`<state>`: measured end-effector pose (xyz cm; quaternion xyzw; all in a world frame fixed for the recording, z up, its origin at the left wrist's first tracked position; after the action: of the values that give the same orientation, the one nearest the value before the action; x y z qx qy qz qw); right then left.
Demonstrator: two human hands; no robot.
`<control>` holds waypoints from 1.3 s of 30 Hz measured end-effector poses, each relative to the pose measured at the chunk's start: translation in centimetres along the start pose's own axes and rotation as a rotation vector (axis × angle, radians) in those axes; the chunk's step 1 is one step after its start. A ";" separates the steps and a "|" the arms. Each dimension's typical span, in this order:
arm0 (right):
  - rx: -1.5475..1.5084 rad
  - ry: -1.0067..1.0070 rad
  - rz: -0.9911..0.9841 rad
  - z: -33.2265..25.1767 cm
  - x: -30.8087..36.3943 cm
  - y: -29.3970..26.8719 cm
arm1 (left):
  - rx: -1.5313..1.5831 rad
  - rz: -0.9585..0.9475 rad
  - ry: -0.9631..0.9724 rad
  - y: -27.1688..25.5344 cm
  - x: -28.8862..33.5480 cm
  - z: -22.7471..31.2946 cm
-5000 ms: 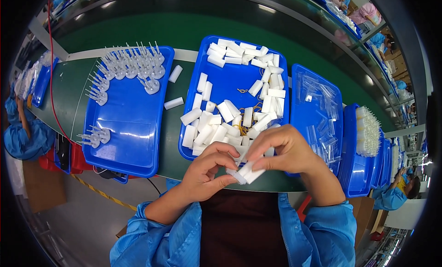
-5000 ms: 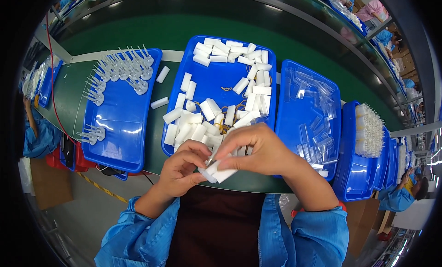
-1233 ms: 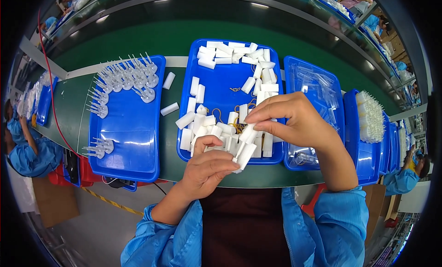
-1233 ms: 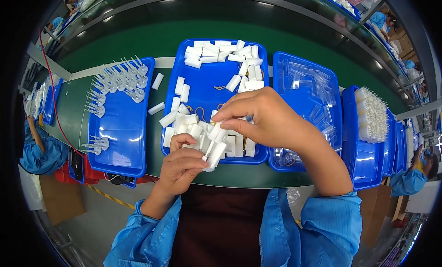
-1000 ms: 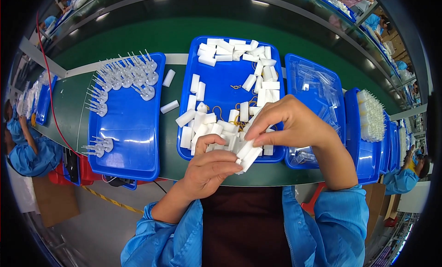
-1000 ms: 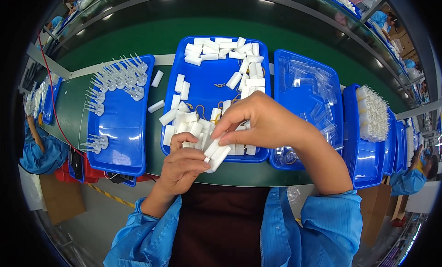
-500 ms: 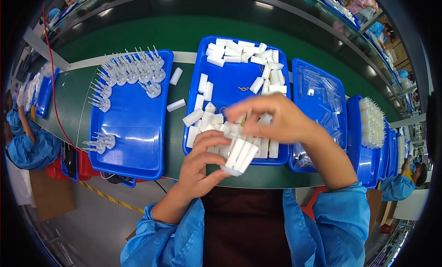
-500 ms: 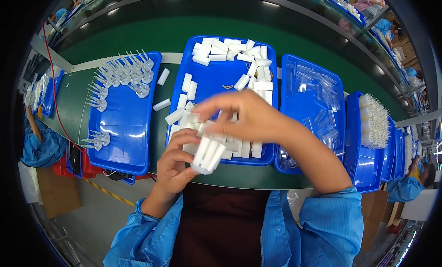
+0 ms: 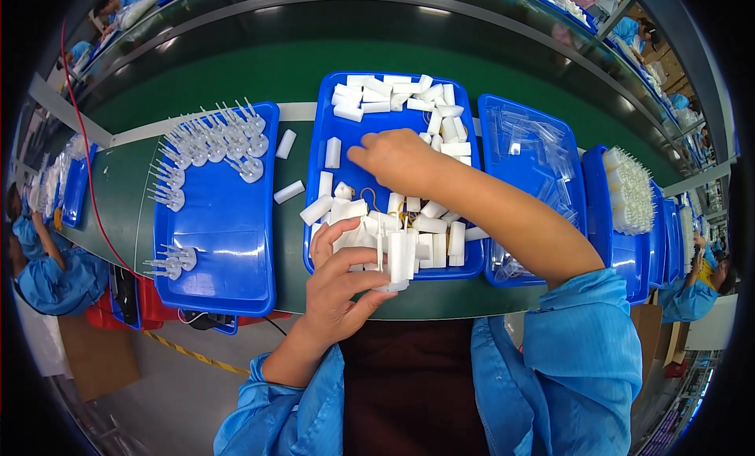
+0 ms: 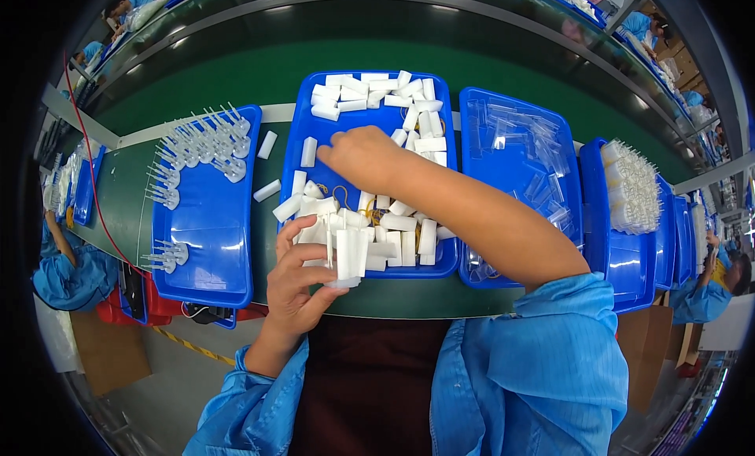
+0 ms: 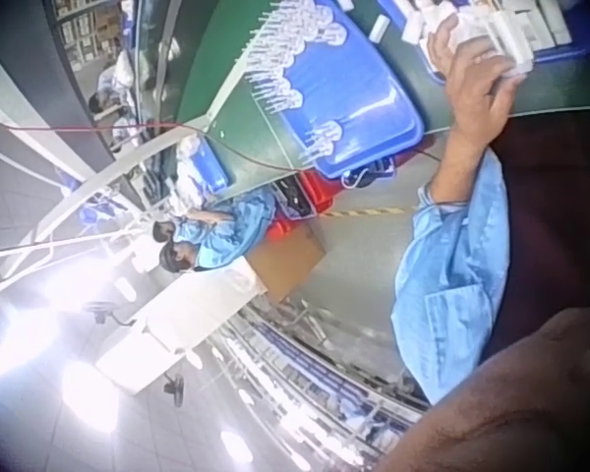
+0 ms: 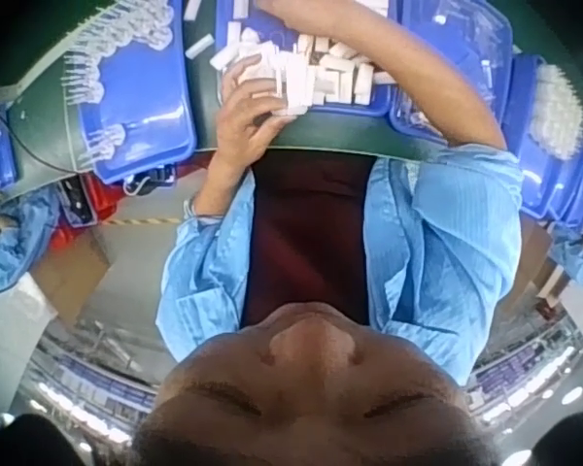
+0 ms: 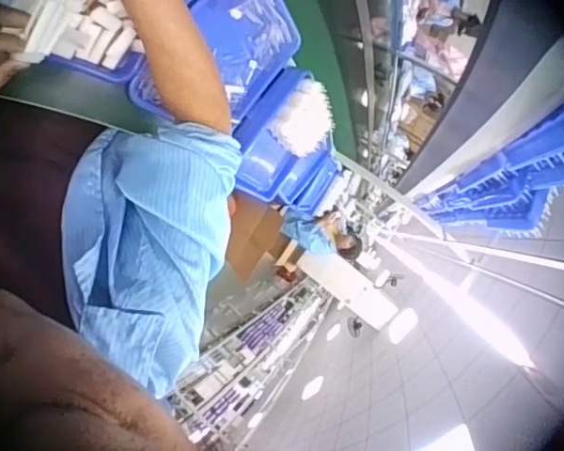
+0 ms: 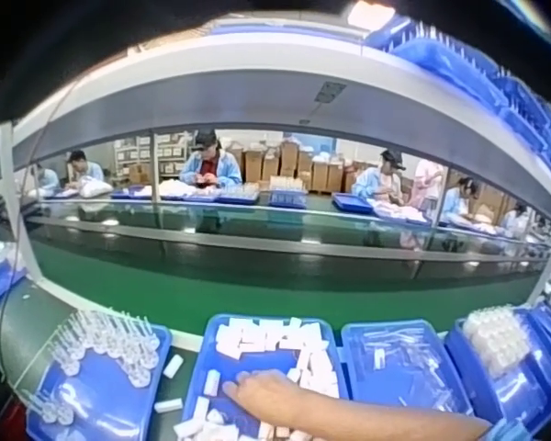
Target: The person inserts rectangular white plastic components into a clear cylindrical plastic housing by hand at an industrial workstation.
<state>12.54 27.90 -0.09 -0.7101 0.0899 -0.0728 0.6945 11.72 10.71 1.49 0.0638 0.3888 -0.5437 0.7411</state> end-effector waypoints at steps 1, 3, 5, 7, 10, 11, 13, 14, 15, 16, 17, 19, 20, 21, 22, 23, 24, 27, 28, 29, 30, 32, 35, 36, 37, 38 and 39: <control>-0.113 0.069 0.046 0.9 0.7 -0.3 | -0.063 0.001 0.002 0.0 0.0 0.1; -0.221 0.145 0.092 2.2 2.2 -1.1 | -0.076 -0.007 0.011 0.3 -0.3 0.3; -0.931 0.425 0.030 3.7 3.6 -1.6 | -0.097 -0.011 0.010 0.4 -0.2 0.2; -1.465 0.577 -0.021 3.8 5.2 -1.8 | -0.093 -0.042 0.008 0.7 -0.3 0.1; -1.741 0.513 -0.053 2.8 6.9 -2.4 | -0.083 -0.075 0.019 1.2 -0.7 0.4; -1.811 0.482 -0.084 2.5 7.3 -2.5 | -0.082 -0.078 0.021 1.2 -0.7 0.4; -1.865 0.446 -0.109 2.2 7.9 -2.5 | -0.067 -0.093 0.017 1.5 -0.8 0.3; -1.917 0.405 -0.142 1.9 8.1 -2.5 | -0.066 -0.098 0.020 1.6 -0.9 0.4; -1.909 0.360 -0.149 1.9 8.3 -2.4 | -0.064 -0.101 0.022 1.7 -1.0 0.5; -1.912 0.360 -0.144 1.9 8.5 -2.4 | -0.062 -0.105 0.024 1.8 -1.1 0.6; -1.917 0.375 -0.142 1.9 8.8 -2.5 | -0.061 -0.110 0.025 1.9 -1.1 0.7; -1.927 0.384 -0.143 1.8 9.0 -2.6 | -0.071 -0.135 0.023 2.1 -1.2 0.7; -1.928 0.369 -0.150 1.6 9.1 -2.8 | -0.073 -0.138 0.022 2.1 -1.2 0.7; -1.929 0.357 -0.154 1.5 9.3 -3.0 | -0.063 -0.136 0.022 2.2 -1.2 0.7; -1.931 0.359 -0.151 1.4 9.4 -3.0 | -0.052 -0.134 0.023 2.2 -1.2 0.7; -1.884 0.345 -0.155 1.2 9.5 -3.2 | -0.050 -0.138 0.023 2.2 -1.1 0.7; -1.839 0.329 -0.159 1.1 9.5 -3.4 | -0.057 -0.140 0.018 2.3 -1.1 0.7; -1.486 0.357 -0.121 1.2 9.9 -4.9 | -0.067 -0.158 0.011 2.4 -1.2 0.7; -1.489 0.361 -0.118 1.4 10.1 -5.0 | -0.072 -0.169 0.009 2.4 -1.2 0.6; -1.330 0.282 -0.067 1.6 10.1 -5.6 | -0.069 -0.173 0.009 2.5 -1.1 0.6; -1.170 0.203 -0.020 1.5 10.2 -6.2 | -0.070 -0.175 0.013 2.5 -1.1 0.6; -1.143 0.205 -0.011 1.3 10.4 -7.0 | -0.068 -0.181 0.015 2.5 -1.0 0.6; -1.264 0.260 -0.072 1.6 10.7 -7.2 | -0.061 -0.204 0.047 2.7 -1.2 1.2; -1.409 0.318 -0.139 1.7 10.8 -6.8 | -0.070 -0.209 0.060 2.8 -1.3 1.4; -1.382 0.356 -0.156 1.9 10.8 -6.4 | -0.079 -0.214 0.073 2.8 -1.3 1.5; -1.385 0.359 -0.155 1.8 10.9 -6.4 | -0.077 -0.218 0.072 2.9 -1.3 1.5; -1.344 0.354 -0.164 1.7 10.9 -6.4 | -0.084 -0.235 0.072 3.0 -1.3 1.4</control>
<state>23.71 27.14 5.98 -0.9677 0.1735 -0.1681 0.0717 14.86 12.16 2.33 0.0064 0.4422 -0.6073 0.6600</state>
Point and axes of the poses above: each hand's wrist, its own x-axis away from the middle knuckle, its own y-axis out of the palm, z = x × y, the point moved 6 cm from there along -x, towards the middle knuckle, and after that the axes turned 6 degrees about y, right-handed, at the moved point
